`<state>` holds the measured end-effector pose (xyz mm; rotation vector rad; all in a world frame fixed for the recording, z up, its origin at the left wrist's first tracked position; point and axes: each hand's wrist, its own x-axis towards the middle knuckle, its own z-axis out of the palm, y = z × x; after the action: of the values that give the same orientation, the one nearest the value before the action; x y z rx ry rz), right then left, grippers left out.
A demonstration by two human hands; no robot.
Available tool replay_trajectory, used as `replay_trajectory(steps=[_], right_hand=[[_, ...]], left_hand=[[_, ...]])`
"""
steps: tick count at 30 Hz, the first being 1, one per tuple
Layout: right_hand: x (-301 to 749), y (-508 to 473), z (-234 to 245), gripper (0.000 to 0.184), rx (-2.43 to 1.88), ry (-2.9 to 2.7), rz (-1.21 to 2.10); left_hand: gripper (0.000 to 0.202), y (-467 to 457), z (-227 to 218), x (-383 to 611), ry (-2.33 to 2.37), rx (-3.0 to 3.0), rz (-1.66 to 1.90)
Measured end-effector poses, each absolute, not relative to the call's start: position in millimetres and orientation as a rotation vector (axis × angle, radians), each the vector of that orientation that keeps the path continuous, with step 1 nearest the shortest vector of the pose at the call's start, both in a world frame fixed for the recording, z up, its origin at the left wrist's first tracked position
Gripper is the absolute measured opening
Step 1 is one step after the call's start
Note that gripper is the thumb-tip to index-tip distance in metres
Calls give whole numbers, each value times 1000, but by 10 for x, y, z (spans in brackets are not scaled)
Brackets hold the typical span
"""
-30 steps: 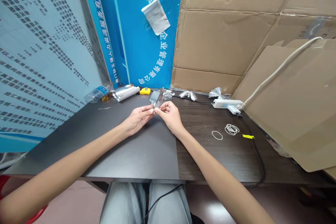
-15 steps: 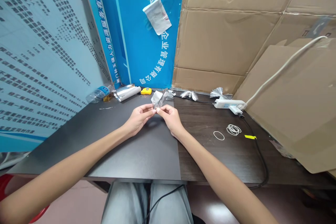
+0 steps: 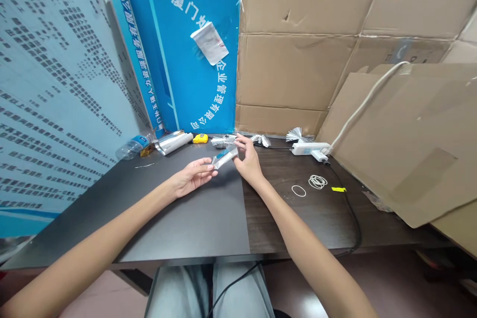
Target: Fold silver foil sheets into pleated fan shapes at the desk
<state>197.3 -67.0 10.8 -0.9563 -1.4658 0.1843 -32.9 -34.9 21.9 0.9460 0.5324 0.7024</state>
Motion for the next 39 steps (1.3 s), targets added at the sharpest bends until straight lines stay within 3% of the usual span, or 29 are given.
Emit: replay_trajectory(steps=[3, 10, 19, 23, 29, 36, 39], right_hand=[[2011, -751, 182, 42, -909, -1578, -5], [1891, -826, 195, 16, -985, -1601, 85], [1961, -738, 201, 29, -1145, -1446, 270], [2026, -726, 117, 34, -1136, -1451, 485], [2211, -940, 14, 33, -1227, -1629, 627], [2284, -1058, -45, 22, -1227, -1836, 529], [2273, -1063, -40, 18, -1225, -1930, 470]], left_hand=[[54, -331, 212, -353, 499, 934, 667], [52, -207, 163, -363, 519, 964, 831], [47, -105, 114, -448, 599, 1619, 1174], [27, -35, 89, -528, 647, 1985, 1253], [20, -8, 62, -610, 448, 2442, 1035], [33, -52, 108, -667, 417, 2596, 728], [29, -36, 119, -663, 361, 2635, 671]])
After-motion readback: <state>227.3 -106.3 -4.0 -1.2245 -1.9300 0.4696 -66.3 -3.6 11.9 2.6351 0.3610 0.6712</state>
